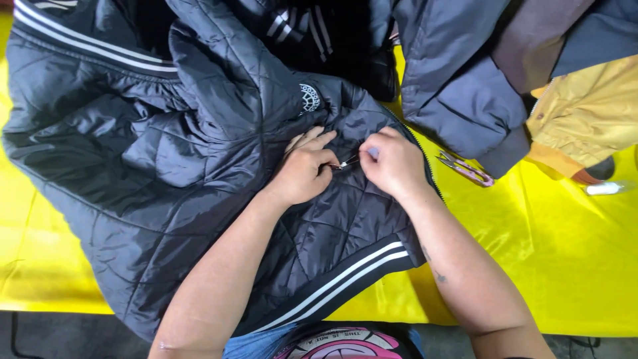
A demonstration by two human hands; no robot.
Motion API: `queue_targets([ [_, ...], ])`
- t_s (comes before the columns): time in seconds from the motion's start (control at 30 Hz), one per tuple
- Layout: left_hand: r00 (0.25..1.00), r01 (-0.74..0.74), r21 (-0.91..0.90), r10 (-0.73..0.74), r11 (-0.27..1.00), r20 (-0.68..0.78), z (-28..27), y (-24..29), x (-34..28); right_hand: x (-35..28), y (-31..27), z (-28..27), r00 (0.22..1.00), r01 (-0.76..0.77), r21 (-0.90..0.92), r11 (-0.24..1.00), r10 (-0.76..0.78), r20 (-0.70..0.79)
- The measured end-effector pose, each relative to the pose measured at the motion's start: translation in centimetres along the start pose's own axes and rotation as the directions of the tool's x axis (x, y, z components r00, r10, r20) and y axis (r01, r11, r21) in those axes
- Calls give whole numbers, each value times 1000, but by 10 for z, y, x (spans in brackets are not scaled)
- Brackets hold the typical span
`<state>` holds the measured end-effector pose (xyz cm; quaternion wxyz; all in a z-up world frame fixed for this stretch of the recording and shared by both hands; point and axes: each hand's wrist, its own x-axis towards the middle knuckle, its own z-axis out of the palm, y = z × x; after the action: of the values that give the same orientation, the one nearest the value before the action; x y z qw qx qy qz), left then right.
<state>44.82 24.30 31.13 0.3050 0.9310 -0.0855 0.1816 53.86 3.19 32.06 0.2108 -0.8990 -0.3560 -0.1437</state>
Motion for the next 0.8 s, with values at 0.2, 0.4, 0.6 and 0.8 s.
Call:
queue_targets([
  [0.2,1000,5,-22,-4,1000,31,-10,7,0,-6,-13,-4,993,-33,-71,997,25,-118],
  [0.4,1000,8,-8,-8,1000,24,-10,9,0,-11,-35,-16,998,-27,197,980,16,58],
  [0.6,999,11,0,-11,1000,48,-14,12,1,0,1,-15,988,-132,2,991,132,85],
  [0.8,998,16,-22,-15,1000,53,-11,8,0,-7,-15,-20,995,-95,98,991,92,33],
])
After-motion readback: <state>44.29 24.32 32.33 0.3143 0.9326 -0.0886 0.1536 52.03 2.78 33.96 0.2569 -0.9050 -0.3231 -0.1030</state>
